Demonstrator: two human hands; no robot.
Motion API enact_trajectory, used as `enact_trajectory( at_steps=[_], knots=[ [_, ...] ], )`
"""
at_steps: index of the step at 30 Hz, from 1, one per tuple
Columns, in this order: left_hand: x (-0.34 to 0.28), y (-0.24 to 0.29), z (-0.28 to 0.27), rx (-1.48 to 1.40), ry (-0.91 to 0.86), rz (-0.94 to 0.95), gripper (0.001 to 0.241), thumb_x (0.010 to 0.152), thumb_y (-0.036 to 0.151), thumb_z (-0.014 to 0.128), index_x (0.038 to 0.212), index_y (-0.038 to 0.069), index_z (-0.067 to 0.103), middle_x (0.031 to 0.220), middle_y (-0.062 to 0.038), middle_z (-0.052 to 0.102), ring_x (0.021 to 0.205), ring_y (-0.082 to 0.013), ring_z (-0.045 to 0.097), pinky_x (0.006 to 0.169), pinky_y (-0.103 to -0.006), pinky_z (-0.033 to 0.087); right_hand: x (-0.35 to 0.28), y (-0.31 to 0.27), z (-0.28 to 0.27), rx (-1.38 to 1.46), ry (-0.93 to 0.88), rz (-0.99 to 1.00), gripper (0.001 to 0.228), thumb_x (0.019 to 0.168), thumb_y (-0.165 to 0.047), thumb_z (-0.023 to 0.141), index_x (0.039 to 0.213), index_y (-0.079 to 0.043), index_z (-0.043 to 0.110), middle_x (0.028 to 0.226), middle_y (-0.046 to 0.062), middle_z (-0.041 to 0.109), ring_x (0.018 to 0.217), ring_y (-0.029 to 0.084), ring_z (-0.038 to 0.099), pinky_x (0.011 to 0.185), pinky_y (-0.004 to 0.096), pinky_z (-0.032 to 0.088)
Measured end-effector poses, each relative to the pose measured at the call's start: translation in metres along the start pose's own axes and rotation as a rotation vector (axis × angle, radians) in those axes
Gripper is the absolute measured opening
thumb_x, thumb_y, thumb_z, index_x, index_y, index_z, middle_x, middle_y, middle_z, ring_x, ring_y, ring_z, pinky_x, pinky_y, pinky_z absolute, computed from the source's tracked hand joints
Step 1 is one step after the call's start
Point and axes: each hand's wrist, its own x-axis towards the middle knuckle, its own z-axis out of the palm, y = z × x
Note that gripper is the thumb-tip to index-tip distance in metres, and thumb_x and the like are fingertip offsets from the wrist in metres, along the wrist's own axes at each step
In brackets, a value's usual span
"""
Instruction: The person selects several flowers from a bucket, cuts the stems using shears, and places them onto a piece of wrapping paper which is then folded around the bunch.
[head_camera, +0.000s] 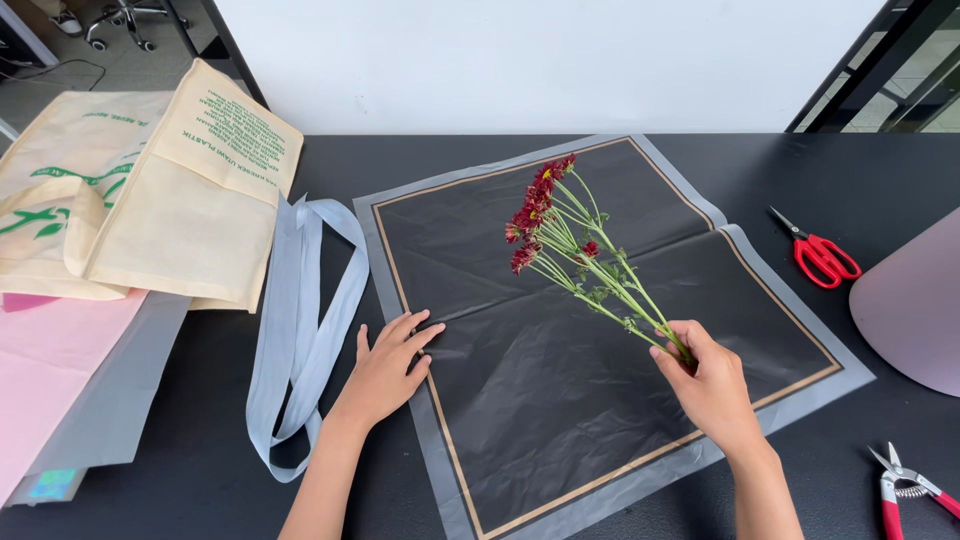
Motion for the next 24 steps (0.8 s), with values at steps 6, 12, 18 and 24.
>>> enact_trajectory(
  at_steps=[6,12,18,24],
  knots=[
    [-0.026,0.032,0.015,0.129,0.029,0.0,0.049,0.094,0.037,0.063,0.142,0.03,0.056,0.15,0.001,0.042,0.141,-0.0194,0.034,0.116,-0.0771,0.007,-0.012,0.006,-0.004,0.002,-0.049,-0.033,0.007,0.099,-0.013,0.063,0.106,-0.011,0.062,0.073,0.001,0.047,0.067,0.015,0.041,0.068,0.032,0.036],
    [-0.047,0.057,0.037,0.184,0.073,0.029,0.049,0.088,0.046,0.069,0.133,0.029,0.061,0.135,0.001,0.049,0.127,-0.0208,0.046,0.115,-0.0743,0.017,-0.028,0.02,-0.007,0.014,-0.1,-0.052,0.006,0.1,-0.012,0.062,0.102,-0.011,0.057,0.072,0.002,0.046,0.066,0.016,0.038,0.068,0.032,0.037],
    [-0.061,0.068,0.048,0.184,0.14,0.194,0.05,0.086,0.034,0.073,0.131,0.02,0.056,0.135,-0.006,0.044,0.13,-0.0274,0.043,0.115,-0.0725,0.016,-0.034,0.038,-0.011,0.05,-0.096,-0.062,0.007,0.1,-0.011,0.061,0.1,-0.011,0.054,0.072,0.001,0.044,0.066,0.015,0.038,0.066,0.031,0.035],
    [-0.091,0.114,0.033,0.009,-0.354,0.614,0.077,0.081,0.051,0.072,0.148,0.021,0.049,0.166,-0.01,0.021,0.154,-0.0348,0.006,0.117,-0.0654,-0.001,-0.037,0.043,-0.018,0.033,-0.137,0.001,0.014,0.103,-0.017,0.057,0.1,-0.013,0.044,0.087,0.002,0.056,0.072,0.016,0.042,0.07,0.032,0.037]
  ],
)
